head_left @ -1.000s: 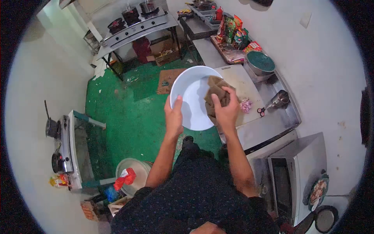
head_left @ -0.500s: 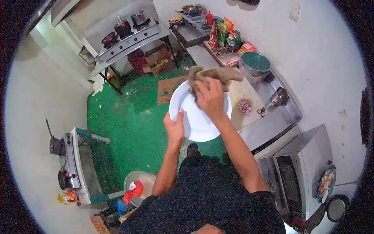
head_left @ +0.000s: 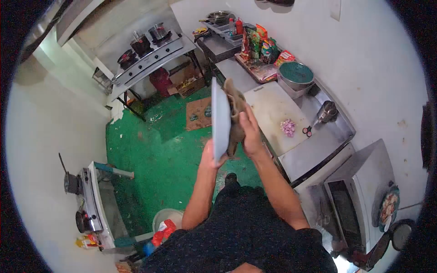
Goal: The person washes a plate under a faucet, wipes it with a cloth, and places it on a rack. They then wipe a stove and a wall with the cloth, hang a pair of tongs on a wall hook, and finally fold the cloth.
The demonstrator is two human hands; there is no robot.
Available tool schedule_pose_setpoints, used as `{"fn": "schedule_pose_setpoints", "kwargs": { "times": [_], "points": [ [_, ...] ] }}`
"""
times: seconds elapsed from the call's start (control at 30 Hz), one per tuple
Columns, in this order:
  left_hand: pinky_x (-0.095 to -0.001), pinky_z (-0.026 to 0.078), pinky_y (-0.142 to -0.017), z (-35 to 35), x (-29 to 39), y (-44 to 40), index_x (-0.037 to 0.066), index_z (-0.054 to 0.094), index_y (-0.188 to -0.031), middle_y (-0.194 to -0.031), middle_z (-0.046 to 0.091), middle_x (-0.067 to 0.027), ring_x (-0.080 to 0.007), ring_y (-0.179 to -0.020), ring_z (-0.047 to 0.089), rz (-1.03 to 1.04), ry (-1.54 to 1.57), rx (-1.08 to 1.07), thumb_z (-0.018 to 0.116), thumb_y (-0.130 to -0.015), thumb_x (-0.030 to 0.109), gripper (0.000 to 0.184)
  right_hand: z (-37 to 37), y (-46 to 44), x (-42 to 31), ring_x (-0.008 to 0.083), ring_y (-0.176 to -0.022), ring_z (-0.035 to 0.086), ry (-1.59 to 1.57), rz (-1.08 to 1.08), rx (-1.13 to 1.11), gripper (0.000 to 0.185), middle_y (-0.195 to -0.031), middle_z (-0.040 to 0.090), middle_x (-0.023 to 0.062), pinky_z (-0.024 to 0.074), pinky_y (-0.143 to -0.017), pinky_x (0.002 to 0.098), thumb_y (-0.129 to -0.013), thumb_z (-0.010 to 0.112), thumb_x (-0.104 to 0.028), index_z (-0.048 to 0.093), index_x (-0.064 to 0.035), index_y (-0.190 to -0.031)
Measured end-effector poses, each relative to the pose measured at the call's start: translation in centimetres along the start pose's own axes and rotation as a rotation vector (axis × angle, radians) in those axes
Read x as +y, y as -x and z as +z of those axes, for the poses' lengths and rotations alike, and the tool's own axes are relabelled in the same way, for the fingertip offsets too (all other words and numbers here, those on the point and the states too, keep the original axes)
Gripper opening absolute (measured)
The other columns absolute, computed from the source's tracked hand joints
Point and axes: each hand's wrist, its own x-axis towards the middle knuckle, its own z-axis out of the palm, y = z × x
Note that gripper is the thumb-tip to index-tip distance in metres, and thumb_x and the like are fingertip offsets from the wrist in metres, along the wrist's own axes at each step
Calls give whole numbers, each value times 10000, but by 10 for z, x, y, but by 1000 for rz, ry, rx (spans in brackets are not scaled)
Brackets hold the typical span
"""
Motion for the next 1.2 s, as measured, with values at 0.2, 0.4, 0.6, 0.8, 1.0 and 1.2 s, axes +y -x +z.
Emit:
{"fn": "schedule_pose_setpoints", "kwargs": {
  "times": [0.2, 0.4, 0.6, 0.8, 1.0, 1.2],
  "points": [
    [-369, 502, -896, 36, 14, -12, 99, 458, -1369, -1296, 545, -88, -236, -1056, 583, -10, 203, -219, 539, -955, 316, 475, 37, 42, -20, 359, -1230, 452, 701, -449, -138, 494, -1321, 486, 187, 346, -1055, 452, -832, 689, -274, 573, -95, -1278],
    [-374, 474, -807, 7, 11, -3, 135, 474, -1362, -1267, 558, -71, -235, -977, 565, -262, 419, -437, 493, -949, 393, 488, 37, 49, -10, 338, -1100, 494, 938, -852, -260, 549, -1219, 522, 150, 406, -975, 491, -702, 724, -202, 627, -194, -1242],
    [-379, 445, -718, 3, 10, -2, 171, 490, -1356, -1238, 571, -55, -235, -898, 546, -321, 453, -472, 447, -942, 470, 512, 23, 30, -29, 333, -1021, 511, 907, -837, -23, 499, -1137, 537, 137, 431, -920, 478, -720, 690, -162, 639, -175, -1216],
    [-383, 417, -629, -19, -9, -1, 207, 506, -1349, -1209, 584, -38, -234, -819, 528, -374, 502, -504, 402, -936, 546, 545, 10, -7, -50, 393, -925, 578, 845, -447, 90, 324, -1037, 575, 233, 472, -830, 429, -873, 624, -170, 634, -51, -1174],
    [-412, 447, -795, 37, 6, -26, 151, 470, -1364, -1249, 537, -64, -257, -993, 528, -34, 95, -415, 464, -945, 420, 498, 28, 11, -67, 388, -911, 566, 976, -536, -42, 341, -982, 551, 184, 485, -782, 477, -823, 654, -217, 651, -146, -1157],
    [-391, 448, -783, 49, -7, -31, 133, 448, -1374, -1216, 536, -75, -243, -968, 527, -121, 170, -444, 463, -952, 394, 497, 60, 13, -82, 284, -912, 543, 1184, -910, -223, 440, -1003, 540, 97, 502, -715, 388, -699, 691, -193, 660, -183, -1138]
  ]
}}
